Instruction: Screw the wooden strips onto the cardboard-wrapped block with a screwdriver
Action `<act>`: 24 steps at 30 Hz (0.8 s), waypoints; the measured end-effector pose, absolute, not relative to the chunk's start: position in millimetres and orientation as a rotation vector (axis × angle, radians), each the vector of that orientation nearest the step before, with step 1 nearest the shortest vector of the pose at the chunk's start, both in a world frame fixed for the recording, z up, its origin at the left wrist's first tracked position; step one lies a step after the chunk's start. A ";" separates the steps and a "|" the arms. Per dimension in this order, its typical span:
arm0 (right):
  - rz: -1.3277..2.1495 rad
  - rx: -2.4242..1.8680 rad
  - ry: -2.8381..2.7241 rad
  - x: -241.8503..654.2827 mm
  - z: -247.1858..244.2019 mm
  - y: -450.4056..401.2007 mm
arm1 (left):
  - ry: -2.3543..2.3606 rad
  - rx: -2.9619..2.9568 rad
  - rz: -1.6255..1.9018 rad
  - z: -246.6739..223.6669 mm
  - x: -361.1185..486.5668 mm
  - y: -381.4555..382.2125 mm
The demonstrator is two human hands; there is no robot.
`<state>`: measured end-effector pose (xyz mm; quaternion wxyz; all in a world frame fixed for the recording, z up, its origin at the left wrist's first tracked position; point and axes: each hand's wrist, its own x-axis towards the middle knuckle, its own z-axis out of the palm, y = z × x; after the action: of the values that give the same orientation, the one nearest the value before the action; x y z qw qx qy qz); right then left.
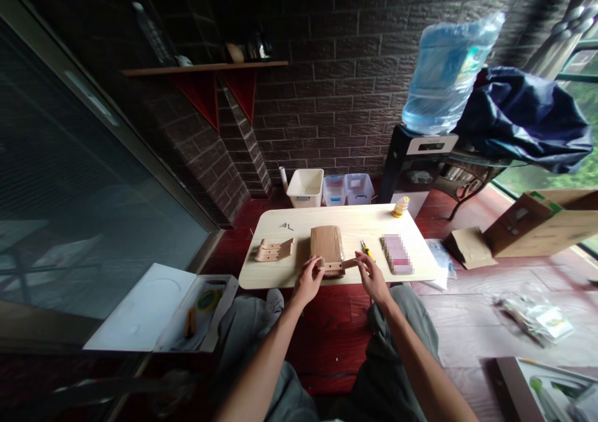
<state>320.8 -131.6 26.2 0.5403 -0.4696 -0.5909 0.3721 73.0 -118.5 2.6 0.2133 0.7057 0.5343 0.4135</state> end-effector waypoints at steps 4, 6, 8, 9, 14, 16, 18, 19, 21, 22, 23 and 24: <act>0.887 -1.110 -1.378 320.9 26.8 -132.3 | 1.479 1.945 1.151 2.7 73.0 -118.3; 0.891 -1.111 -1.365 321.4 27.4 -131.8 | 1.470 1.929 1.130 4.6 72.4 -117.9; 0.898 -1.120 -1.357 322.4 28.4 -131.2 | 1.436 1.924 1.082 8.3 71.2 -117.2; 0.899 -1.126 -1.357 323.1 28.9 -131.3 | 1.412 1.928 1.057 10.9 70.4 -116.8; 0.837 -1.151 -1.320 330.7 28.4 -139.8 | 1.396 1.997 0.996 29.6 67.2 -116.0; 0.797 -1.180 -1.281 335.4 24.9 -146.6 | 1.412 2.050 0.995 39.7 68.1 -115.8; 0.761 -1.232 -1.243 339.9 19.9 -153.4 | 1.402 2.128 0.988 50.6 71.6 -113.9; 0.738 -1.261 -1.223 341.9 17.6 -156.3 | 1.388 2.178 0.967 56.2 74.6 -111.9; 0.692 -1.309 -1.200 345.0 15.1 -160.6 | 1.355 2.284 0.869 66.8 82.5 -105.5; 0.675 -1.325 -1.200 346.0 15.4 -162.0 | 1.337 2.333 0.796 71.6 87.0 -101.3; 0.668 -1.335 -1.211 346.6 17.1 -162.9 | 1.323 2.374 0.718 75.9 91.6 -96.6; 0.667 -1.337 -1.227 347.0 20.3 -163.3 | 1.312 2.401 0.643 79.5 96.0 -91.7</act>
<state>347.0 -163.3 20.3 0.5679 -0.5691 -0.5225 0.2840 96.0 -91.7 79.5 0.1647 0.8425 0.4606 0.2257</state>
